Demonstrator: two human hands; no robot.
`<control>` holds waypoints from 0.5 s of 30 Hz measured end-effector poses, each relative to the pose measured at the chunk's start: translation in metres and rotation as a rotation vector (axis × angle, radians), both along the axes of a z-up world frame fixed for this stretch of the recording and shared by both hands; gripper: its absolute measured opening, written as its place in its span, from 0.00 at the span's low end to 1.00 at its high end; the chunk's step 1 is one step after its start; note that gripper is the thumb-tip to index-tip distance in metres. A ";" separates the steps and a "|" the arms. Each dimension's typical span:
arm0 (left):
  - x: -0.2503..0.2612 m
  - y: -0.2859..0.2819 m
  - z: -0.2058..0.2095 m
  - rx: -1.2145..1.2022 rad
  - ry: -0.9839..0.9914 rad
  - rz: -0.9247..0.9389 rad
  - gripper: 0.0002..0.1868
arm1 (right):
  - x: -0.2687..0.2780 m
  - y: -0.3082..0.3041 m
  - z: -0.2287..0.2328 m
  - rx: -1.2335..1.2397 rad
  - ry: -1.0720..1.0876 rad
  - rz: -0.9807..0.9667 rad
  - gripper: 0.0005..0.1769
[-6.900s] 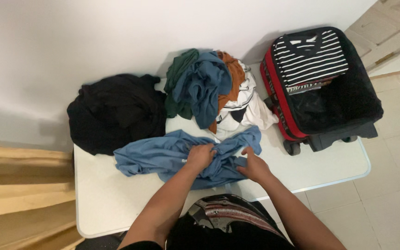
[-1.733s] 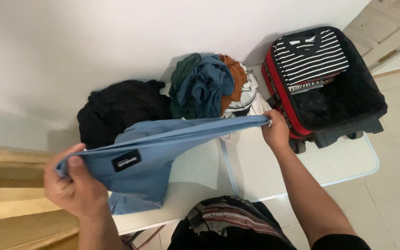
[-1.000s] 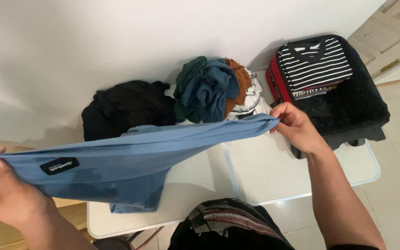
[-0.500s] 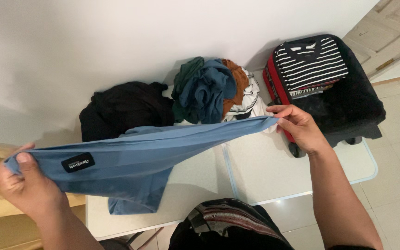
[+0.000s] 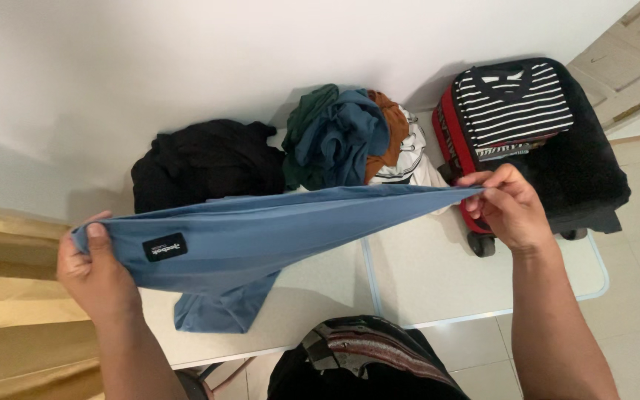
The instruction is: The person folds a blue shirt and a black shirt on a table and places them into an open suitcase.
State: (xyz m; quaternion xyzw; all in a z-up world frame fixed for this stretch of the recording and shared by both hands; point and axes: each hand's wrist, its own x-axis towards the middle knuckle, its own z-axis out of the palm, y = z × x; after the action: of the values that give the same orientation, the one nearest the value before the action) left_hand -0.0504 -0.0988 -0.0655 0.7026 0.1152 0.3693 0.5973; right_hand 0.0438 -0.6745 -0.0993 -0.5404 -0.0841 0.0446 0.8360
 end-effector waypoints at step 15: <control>0.019 -0.001 -0.026 -0.103 0.033 -0.041 0.13 | -0.002 0.021 0.003 -0.891 0.123 -0.046 0.01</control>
State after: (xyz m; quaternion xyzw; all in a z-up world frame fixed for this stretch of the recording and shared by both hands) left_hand -0.0314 -0.0994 -0.0918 0.6792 0.1295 0.3388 0.6381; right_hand 0.0415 -0.6538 -0.0968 -0.8457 0.0051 0.0896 0.5260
